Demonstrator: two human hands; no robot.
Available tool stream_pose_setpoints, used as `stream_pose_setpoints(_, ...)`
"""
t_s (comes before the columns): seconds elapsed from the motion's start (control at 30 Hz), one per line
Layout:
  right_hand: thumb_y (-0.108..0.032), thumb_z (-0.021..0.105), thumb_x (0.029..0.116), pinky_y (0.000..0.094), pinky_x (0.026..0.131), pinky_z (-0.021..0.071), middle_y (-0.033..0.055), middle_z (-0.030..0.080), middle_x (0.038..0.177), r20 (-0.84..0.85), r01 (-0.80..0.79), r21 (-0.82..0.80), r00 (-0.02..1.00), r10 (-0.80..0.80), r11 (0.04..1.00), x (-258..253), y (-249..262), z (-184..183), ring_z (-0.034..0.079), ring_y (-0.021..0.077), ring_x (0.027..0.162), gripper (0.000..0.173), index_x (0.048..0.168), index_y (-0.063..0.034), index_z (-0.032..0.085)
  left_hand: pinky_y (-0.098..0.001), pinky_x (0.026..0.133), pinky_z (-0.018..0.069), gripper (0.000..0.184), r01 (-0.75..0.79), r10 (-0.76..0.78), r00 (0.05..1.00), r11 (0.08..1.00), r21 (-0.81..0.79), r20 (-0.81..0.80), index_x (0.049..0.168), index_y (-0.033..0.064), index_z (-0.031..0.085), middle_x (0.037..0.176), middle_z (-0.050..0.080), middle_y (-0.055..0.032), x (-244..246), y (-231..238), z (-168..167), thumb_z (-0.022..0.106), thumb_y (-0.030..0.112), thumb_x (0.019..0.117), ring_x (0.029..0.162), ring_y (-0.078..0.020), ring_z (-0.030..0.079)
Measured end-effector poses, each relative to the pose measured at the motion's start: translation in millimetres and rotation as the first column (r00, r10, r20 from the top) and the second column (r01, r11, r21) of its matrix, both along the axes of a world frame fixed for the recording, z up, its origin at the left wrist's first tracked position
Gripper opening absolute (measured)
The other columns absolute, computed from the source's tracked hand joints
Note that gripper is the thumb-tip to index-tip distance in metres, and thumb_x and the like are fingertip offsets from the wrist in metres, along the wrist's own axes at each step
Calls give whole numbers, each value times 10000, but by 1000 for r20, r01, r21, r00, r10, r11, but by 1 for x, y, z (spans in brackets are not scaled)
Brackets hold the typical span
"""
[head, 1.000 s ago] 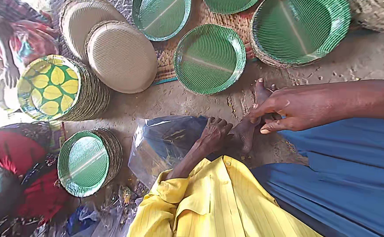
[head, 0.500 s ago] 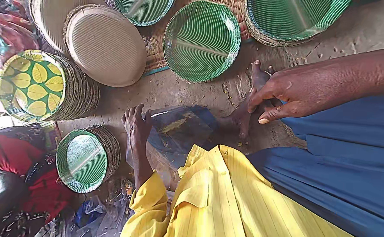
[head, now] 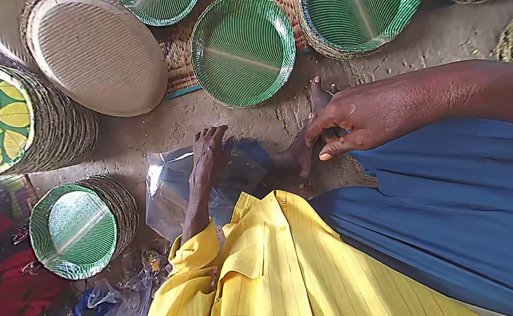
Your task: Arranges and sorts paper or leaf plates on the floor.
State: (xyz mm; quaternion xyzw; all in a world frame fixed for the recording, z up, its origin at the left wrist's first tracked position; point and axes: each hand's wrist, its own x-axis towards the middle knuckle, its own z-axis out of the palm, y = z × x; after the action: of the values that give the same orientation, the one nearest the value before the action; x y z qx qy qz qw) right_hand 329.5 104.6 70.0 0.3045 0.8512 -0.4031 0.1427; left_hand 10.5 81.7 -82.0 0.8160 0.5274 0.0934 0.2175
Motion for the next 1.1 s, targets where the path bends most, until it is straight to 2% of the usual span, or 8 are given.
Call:
stream_pose_setpoints(0.13, -312, 719, 972, 282, 589, 489, -42, 666, 744, -3, 29, -21, 1000, -29, 999, 0, -2, 2, 578, 52, 618, 206, 1090, -152, 772, -608, 1024, 452, 356, 145, -149, 989, 975, -171, -12, 1266, 52, 665, 1167, 689, -195, 35, 4, -14, 612, 318, 1034, 1144, -403, 637)
stream_pose_setpoints(0.33, -276, 727, 969, 261, 543, 454, -43, 631, 665, -28, 62, -43, 998, -63, 997, 6, -4, 6, 530, 46, 548, 194, 1090, -132, 772, -609, 1057, 425, 441, 241, -411, 877, 824, -512, -249, 1286, 36, 663, 1216, 670, -242, 92, 10, -76, 534, 392, 1060, 1206, -425, 608)
stream_pose_setpoints(0.6, -316, 741, 938, 298, 563, 475, -60, 632, 698, -4, 106, 123, 994, -107, 987, 7, -12, 26, 579, 61, 607, 220, 1096, -165, 768, -584, 969, 485, 492, 299, -529, 809, 745, -596, -256, 1040, 15, 720, 1102, 694, -216, 96, 2, -94, 469, 436, 1077, 1108, -394, 653)
stream_pose_setpoints(0.7, -360, 744, 935, 292, 551, 465, -73, 600, 681, 22, 82, 103, 996, -84, 991, 5, -12, 23, 554, 52, 587, 201, 1041, -189, 757, -586, 997, 471, 468, 311, -534, 820, 717, -624, -206, 1056, 9, 720, 1158, 684, -220, 96, 13, -100, 466, 402, 1080, 1183, -399, 619)
stream_pose_setpoints(0.8, -369, 738, 944, 314, 578, 483, -72, 601, 692, 56, 80, 59, 995, -84, 995, 5, -10, 22, 563, 64, 602, 197, 1051, -206, 762, -625, 957, 499, 438, 261, -371, 928, 726, -636, -43, 1081, -24, 706, 1100, 695, -243, 88, 32, -102, 472, 346, 1090, 1099, -412, 664)
stream_pose_setpoints(0.93, -372, 731, 946, 328, 580, 482, -73, 595, 674, 34, 74, 45, 997, -75, 996, 9, -10, 18, 558, 70, 592, 200, 1060, -212, 771, -555, 813, 516, 436, 14, 98, 976, 859, -513, 192, 1053, -56, 668, 902, 669, -204, 62, 64, -113, 438, 311, 1099, 845, -328, 658)
stream_pose_setpoints(1.0, -368, 734, 950, 320, 577, 477, -69, 591, 663, 43, 80, 27, 996, -81, 996, 9, -9, 19, 548, 69, 581, 204, 1065, -204, 775, -523, 890, 541, 414, -184, 347, 894, 862, -471, 285, 1175, -95, 638, 1038, 693, -240, 49, 85, -120, 452, 265, 1087, 950, -320, 687)
stream_pose_setpoints(1.1, -357, 733, 962, 333, 607, 470, -46, 599, 685, 96, 93, -21, 991, -90, 995, 6, -7, 25, 554, 88, 612, 225, 1094, -178, 769, -463, 888, 533, 415, -492, 747, 542, 654, -575, 385, 1351, -72, 517, 1246, 602, -258, 37, 114, -115, 458, 246, 1091, 1053, -302, 630)
